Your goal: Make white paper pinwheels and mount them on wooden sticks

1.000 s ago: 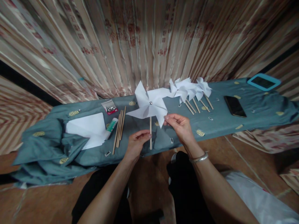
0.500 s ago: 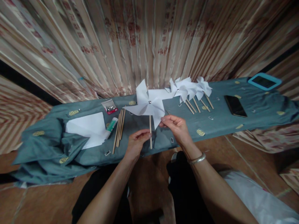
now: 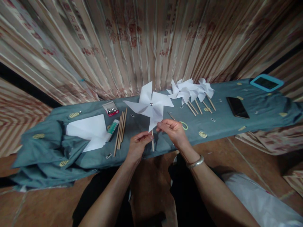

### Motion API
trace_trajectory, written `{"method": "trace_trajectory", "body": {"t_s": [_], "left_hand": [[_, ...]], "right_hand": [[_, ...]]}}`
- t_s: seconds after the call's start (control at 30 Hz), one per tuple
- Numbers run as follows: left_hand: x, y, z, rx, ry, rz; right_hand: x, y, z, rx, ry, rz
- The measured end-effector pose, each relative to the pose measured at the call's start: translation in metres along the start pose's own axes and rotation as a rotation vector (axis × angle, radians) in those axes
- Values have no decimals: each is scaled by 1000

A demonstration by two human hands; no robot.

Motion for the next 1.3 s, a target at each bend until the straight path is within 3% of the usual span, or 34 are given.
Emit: {"method": "trace_trajectory", "body": {"t_s": [0.47,0.67,0.93,1.07,1.3], "left_hand": [[-3,0,-1,29,-16,32],[-4,3,0,3,-17,48],[-2,1,-3,32,2,76],[-3,-1,-6,55,18,111],[-1,-2,-7,74,41,119]], "right_hand": [[0,-11,-1,29,7,20],[18,18,0,-101,147,-122],[25,73,6,-478,309,-81],[23,77,9,-465,352,-138],[14,73,14,-423,302,-101]]}}
Point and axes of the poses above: each hand's wrist, its own z-axis towards the middle knuckle, its own y-axis out of the back of the hand, x = y × z, the point moved 6 cm from there along z, towards the middle knuckle, and after that the axes turned 4 degrees about z, right-handed, at the moved point
